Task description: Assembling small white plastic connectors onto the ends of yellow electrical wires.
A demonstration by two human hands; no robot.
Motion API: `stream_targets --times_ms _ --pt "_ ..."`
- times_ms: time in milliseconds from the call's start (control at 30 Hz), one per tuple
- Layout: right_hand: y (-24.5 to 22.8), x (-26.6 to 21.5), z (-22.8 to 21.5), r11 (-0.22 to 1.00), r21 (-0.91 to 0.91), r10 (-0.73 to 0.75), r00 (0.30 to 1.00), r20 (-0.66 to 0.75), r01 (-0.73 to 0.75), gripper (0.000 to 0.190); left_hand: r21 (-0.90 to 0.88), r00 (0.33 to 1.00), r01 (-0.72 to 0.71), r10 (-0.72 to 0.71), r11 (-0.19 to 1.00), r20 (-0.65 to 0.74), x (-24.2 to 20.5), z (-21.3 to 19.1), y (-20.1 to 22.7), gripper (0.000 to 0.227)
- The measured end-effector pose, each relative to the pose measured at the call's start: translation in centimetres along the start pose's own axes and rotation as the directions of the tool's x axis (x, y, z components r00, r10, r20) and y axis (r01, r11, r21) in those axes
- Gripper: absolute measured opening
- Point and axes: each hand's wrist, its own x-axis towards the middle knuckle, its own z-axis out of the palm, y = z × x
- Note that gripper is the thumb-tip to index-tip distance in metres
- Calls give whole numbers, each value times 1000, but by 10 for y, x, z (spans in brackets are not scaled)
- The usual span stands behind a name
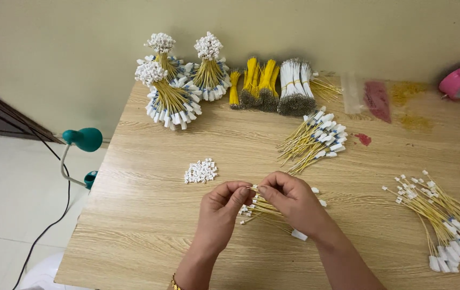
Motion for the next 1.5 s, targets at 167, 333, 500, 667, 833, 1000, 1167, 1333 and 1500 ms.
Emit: stream_targets --times_ms 167,333,500,667,833,1000,1167,1333,1500 --pt "1 0 1 998 -62 17 1000 -20 -18 14 23 996 -92 92 995 -6 -2 4 -2 15" --pt "4 -1 4 998 -56 19 1000 -7 -19 12 234 980 -166 187 958 -67 -9 10 1 12" --pt "-1 0 12 956 -291 10 999 -40 -21 13 290 968 -171 215 942 -128 -18 12 -11 14" --pt "9 2 18 946 -323 -31 999 -28 20 15 301 972 -150 195 942 -127 -19 8 -13 17" --pt "11 4 16 907 -414 -117 992 -52 85 15 432 990 -41 94 901 -102 -2 -13 -6 18" --pt "4 9 11 916 -349 167 979 -120 -199 21 976 876 -145 479 161 51 46 -54 0 14" --pt "12 10 5 935 -337 74 991 -113 -109 19 987 818 -140 554 -72 157 65 -57 -1 12" --pt "13 7 -1 923 -351 122 985 -121 -157 18 981 828 -110 532 -157 178 68 -57 -8 10" --pt "2 6 5 935 -296 168 980 -107 -193 17 944 765 -145 572 -296 296 76 -63 -13 16"
